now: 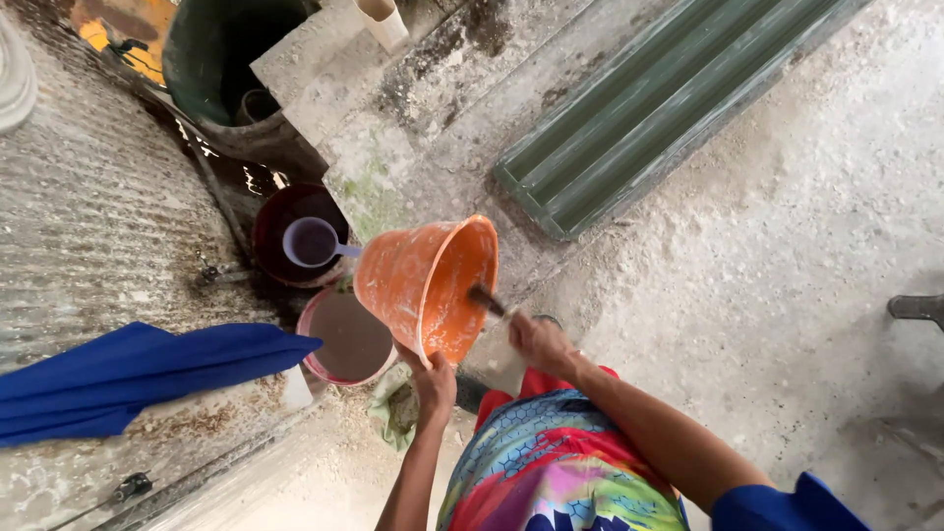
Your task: The person scrapes residue from the inside of a plastic bucket with a spatula and brush, then rinses it with water.
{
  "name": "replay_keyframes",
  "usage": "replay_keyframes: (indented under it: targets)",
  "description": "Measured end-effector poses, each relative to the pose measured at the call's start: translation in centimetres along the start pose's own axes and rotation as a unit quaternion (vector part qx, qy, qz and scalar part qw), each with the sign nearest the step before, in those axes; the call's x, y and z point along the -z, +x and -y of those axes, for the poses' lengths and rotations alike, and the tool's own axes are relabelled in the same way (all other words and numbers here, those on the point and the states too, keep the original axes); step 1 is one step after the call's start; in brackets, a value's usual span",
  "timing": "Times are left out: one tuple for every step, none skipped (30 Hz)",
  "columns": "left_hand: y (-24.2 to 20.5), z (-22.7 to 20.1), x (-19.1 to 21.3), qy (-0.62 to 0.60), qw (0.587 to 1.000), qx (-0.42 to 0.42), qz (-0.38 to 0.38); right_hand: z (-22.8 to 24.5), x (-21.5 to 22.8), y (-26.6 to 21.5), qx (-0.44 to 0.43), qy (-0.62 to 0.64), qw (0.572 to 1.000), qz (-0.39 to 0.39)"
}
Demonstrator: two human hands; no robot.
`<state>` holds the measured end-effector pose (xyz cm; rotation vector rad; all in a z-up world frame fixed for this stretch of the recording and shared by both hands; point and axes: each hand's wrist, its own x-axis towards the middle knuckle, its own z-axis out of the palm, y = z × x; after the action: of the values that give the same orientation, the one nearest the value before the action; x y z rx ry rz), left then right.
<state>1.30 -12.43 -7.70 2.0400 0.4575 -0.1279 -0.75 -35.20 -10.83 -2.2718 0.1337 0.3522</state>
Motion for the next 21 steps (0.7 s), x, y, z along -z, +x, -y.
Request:
replay_keyframes:
  targets:
    - [0.7, 0.2, -0.4, 0.018, 0.999, -0.03, -0.003, 1.1, 0.6, 0.1, -0.033, -0.051, 0.998, -0.021]
    - [0.7, 0.0, -0.2, 0.017, 0.999, -0.033, -0.003, 0.6, -0.4, 0.0, -0.032, -0.051, 0.998, -0.024]
    - [0.7, -0.2, -0.3, 0.001, 0.999, -0.048, -0.006, 0.0, -1.1, -0.1, -0.012, 0.075, 0.993, 0.092]
    - [0.6, -0.4, -0.4, -0.014, 0.998, -0.064, -0.009, -0.8, -1.8, -0.1, 0.008, 0.199, 0.958, 0.206]
    - [1.4, 1.1, -0.9, -0.014, 0.998, -0.062, -0.009, -2.3, -2.3, 0.6, 0.007, 0.199, 0.958, 0.208]
    - [2.2, 2.8, -1.4, -0.022, 0.997, -0.07, -0.012, -3.8, -2.9, 1.4, 0.089, 0.091, 0.988, 0.089]
    - [2.1, 4.8, -1.2, -0.025, 0.997, -0.073, -0.015, -5.2, -4.1, 1.1, 0.164, -0.015, 0.986, -0.028]
    - [1.4, 5.5, -0.9, -0.019, 0.998, -0.065, -0.014, -2.7, -2.6, -0.1, 0.16, -0.011, 0.987, -0.022]
    - [1.2, 6.0, -0.8, 0.006, 0.998, -0.063, -0.013, -0.3, -0.9, -0.9, 0.084, -0.039, 0.995, -0.028]
    - [0.9, 6.4, -0.7, 0.032, 0.998, -0.061, -0.012, 2.2, 0.9, -1.6, 0.007, -0.067, 0.997, -0.033]
    - [1.2, 5.6, -1.0, 0.026, 0.997, -0.068, -0.011, 1.6, 0.5, -1.4, 0.009, -0.071, 0.997, -0.042]
    - [1.4, 4.7, -1.4, 0.008, 0.998, -0.065, -0.011, 1.0, 0.1, -1.1, -0.008, 0.071, 0.992, 0.108]
    - [1.1, 4.2, -1.1, -0.005, 0.998, -0.057, -0.013, 0.7, -0.8, -1.3, -0.025, 0.212, 0.942, 0.258]
    - [1.6, 2.7, -1.3, -0.007, 0.998, -0.06, -0.014, -1.5, -1.6, 0.4, -0.023, 0.211, 0.943, 0.257]
    - [0.8, 2.0, -0.8, -0.057, 0.997, -0.045, -0.007, -3.6, -3.2, 0.7, 0.095, 0.112, 0.982, 0.121]
    - [0.0, 1.3, -0.4, -0.106, 0.994, -0.029, 0.0, -5.8, -4.9, 0.9, 0.207, 0.008, 0.978, -0.022]
    - [-0.7, 1.8, 0.2, -0.099, 0.995, -0.024, 0.001, -4.0, -4.1, 0.1, 0.202, 0.014, 0.979, -0.017]
    - [-1.5, 2.2, 0.9, -0.108, 0.994, 0.002, 0.007, -2.1, -3.1, -0.7, 0.085, -0.042, 0.995, 0.001]
    - [-1.0, 1.9, 0.3, -0.127, 0.992, 0.017, 0.015, -0.7, -0.9, 0.0, -0.029, -0.105, 0.994, 0.01]
    - [-0.9, 2.4, -0.2, -0.13, 0.991, 0.013, 0.018, -0.2, -0.7, -0.3, -0.029, -0.107, 0.994, 0.005]
    - [-0.6, 2.9, -0.5, -0.107, 0.994, -0.035, 0.001, 0.5, -0.5, -0.3, -0.02, 0.057, 0.988, 0.144]
